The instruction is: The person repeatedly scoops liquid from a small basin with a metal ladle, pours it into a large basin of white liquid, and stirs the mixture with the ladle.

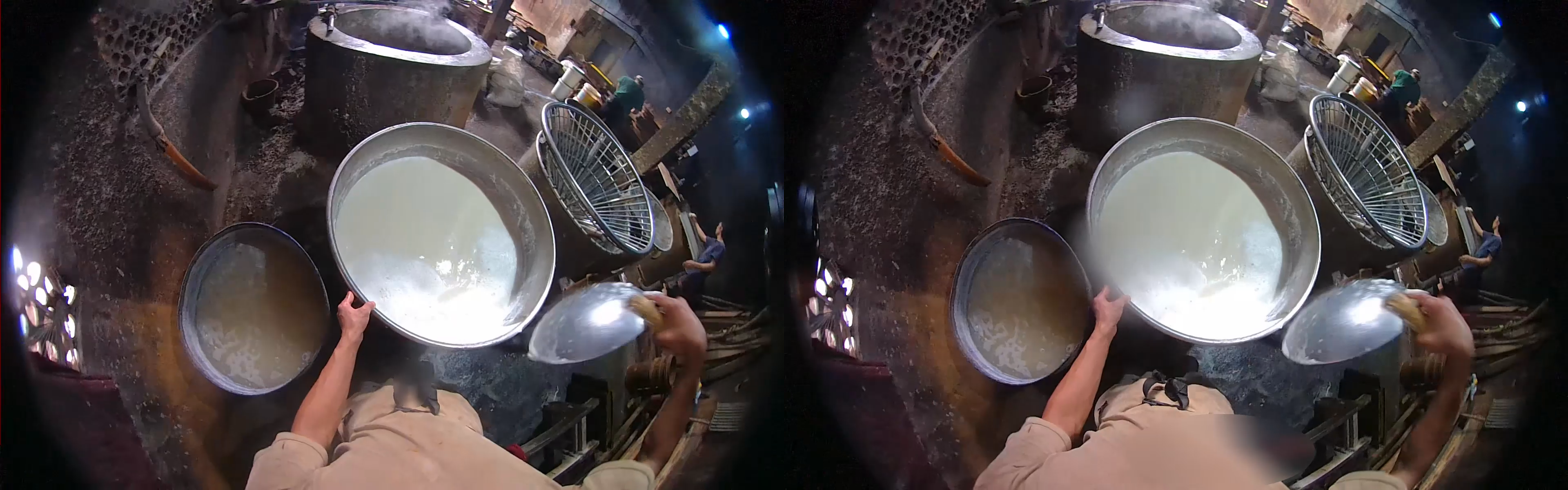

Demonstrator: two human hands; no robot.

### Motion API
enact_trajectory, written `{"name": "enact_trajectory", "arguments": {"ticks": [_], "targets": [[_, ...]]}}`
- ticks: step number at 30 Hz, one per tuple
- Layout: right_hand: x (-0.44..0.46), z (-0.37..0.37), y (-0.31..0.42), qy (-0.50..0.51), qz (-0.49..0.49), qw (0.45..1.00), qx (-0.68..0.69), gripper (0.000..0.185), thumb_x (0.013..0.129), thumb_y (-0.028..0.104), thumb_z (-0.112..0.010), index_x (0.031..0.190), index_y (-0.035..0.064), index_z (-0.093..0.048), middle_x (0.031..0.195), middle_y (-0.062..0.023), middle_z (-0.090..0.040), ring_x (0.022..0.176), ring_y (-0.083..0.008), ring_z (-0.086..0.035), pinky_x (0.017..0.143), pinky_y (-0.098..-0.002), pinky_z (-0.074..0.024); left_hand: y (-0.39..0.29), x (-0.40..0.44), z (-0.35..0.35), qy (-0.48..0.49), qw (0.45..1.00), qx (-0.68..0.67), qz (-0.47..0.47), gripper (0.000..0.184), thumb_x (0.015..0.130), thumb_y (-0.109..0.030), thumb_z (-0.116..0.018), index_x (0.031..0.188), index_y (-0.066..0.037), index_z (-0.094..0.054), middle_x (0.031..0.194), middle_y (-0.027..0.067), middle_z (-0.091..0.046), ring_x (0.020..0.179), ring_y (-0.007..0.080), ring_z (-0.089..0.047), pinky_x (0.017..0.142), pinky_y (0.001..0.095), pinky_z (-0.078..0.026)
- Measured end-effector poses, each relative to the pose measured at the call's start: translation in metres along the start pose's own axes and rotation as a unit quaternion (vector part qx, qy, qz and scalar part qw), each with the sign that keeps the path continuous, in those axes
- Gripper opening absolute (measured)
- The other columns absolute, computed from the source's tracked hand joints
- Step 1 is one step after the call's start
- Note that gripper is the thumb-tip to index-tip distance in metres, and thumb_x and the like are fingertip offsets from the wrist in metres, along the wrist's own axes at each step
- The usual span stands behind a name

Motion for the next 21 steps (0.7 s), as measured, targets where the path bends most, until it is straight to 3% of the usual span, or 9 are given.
{"name": "enact_trajectory", "arguments": {"ticks": [4,7,9,11,12,14,15,17,21], "targets": [[-0.026,0.02,-0.093,-0.161,-0.035,0.966,0.2,0.033,0.071,0.01,-0.069,0.102,0.0047,-0.06,0.076,-0.0066,-0.062,0.063,-0.0145,-0.059,0.056,-0.0267,-0.0469,-0.001,-0.001,-0.005,-0.007,0.999,0.004,0.034,0.038,0.062,-0.016,-0.071,0.094,0.001,-0.062,0.085,0.012,-0.066,0.078,0.0234,-0.063,0.074,0.0337,-0.047],[0.008,-0.02,-0.19,-0.236,-0.057,0.924,0.297,0.03,0.076,0.017,-0.072,0.101,0.0056,-0.058,0.073,-0.0025,-0.059,0.056,-0.0092,-0.054,0.051,-0.0236,-0.0449,0.023,-0.001,-0.013,0.021,0.997,0.035,0.07,0.065,0.066,-0.02,-0.073,0.122,0.006,-0.051,0.119,0.0203,-0.058,0.111,0.0263,-0.056,0.095,0.0317,-0.041],[0.068,-0.096,-0.25,-0.291,-0.018,0.901,0.321,0.031,0.079,0.016,-0.071,0.104,0.003,-0.057,0.078,-0.004,-0.059,0.056,-0.0093,-0.054,0.05,-0.0243,-0.047,0.023,-0.003,-0.011,0.032,0.994,0.03,0.097,0.07,0.067,-0.022,-0.073,0.126,0.007,-0.047,0.125,0.021,-0.053,0.117,0.0268,-0.052,0.099,0.0319,-0.039],[0.128,-0.15,-0.221,-0.333,0.025,0.862,0.381,0.032,0.08,0.014,-0.07,0.105,-0.0002,-0.056,0.08,-0.0076,-0.061,0.054,-0.0112,-0.053,0.046,-0.027,-0.0474,0.024,-0.012,-0.002,0.013,0.995,0.044,0.09,0.072,0.071,-0.026,-0.071,0.13,0.005,-0.044,0.125,0.0199,-0.055,0.117,0.0264,-0.052,0.099,0.0328,-0.039],[0.152,-0.173,-0.15,-0.333,0.035,0.834,0.438,0.031,0.08,0.015,-0.07,0.103,-0.0005,-0.057,0.077,-0.0084,-0.061,0.049,-0.0113,-0.051,0.042,-0.0279,-0.0451,0.028,-0.017,0.009,-0.017,0.994,0.037,0.103,0.072,0.071,-0.026,-0.071,0.13,0.005,-0.044,0.125,0.0199,-0.055,0.117,0.0264,-0.052,0.099,0.0328,-0.039],[0.206,-0.249,-0.126,-0.243,0.053,0.799,0.548,0.026,0.079,0.013,-0.07,0.097,0.0001,-0.057,0.072,-0.0076,-0.059,0.047,-0.0118,-0.05,0.04,-0.0275,-0.0435,0.047,-0.038,0.034,-0.021,0.984,-0.065,0.165,0.063,0.075,-0.024,-0.069,0.128,0.004,-0.047,0.111,0.0151,-0.063,0.106,0.0214,-0.059,0.093,0.0311,-0.043],[0.227,-0.28,-0.103,-0.198,0.059,0.785,0.585,0.025,0.079,0.013,-0.07,0.095,0.0003,-0.057,0.07,-0.0073,-0.058,0.047,-0.0119,-0.05,0.04,-0.0273,-0.043,0.046,-0.05,0.053,-0.041,0.988,-0.071,0.128,0.052,0.079,-0.019,-0.066,0.124,0.002,-0.051,0.097,0.0093,-0.067,0.091,0.0146,-0.062,0.085,0.0286,-0.047],[0.244,-0.308,0.008,-0.127,-0.002,0.768,0.627,0.023,0.078,0.012,-0.071,0.091,0.0016,-0.055,0.067,-0.0066,-0.056,0.044,-0.0116,-0.048,0.039,-0.0283,-0.0431,0.067,-0.079,0.098,-0.095,0.978,-0.102,0.155,0.049,0.079,-0.017,-0.065,0.123,0.003,-0.053,0.094,0.0078,-0.067,0.087,0.0133,-0.061,0.082,0.0276,-0.047],[0.26,-0.363,0.176,0.054,0.057,0.752,0.655,0.027,0.079,0.008,-0.069,0.097,0.0016,-0.049,0.069,-0.0053,-0.058,0.048,-0.0122,-0.053,0.04,-0.0266,-0.0458,0.114,-0.139,0.174,-0.218,0.95,-0.152,0.164,0.04,0.082,-0.013,-0.061,0.118,0.004,-0.055,0.088,0.0062,-0.065,0.079,0.0118,-0.06,0.073,0.0257,-0.048]]}}
Point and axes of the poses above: each hand's wrist, its own x-axis towards the middle knuckle, its own z-axis out of the back of the hand, y = z × x, the point moved 7 cm from there along x, towards the middle knuckle
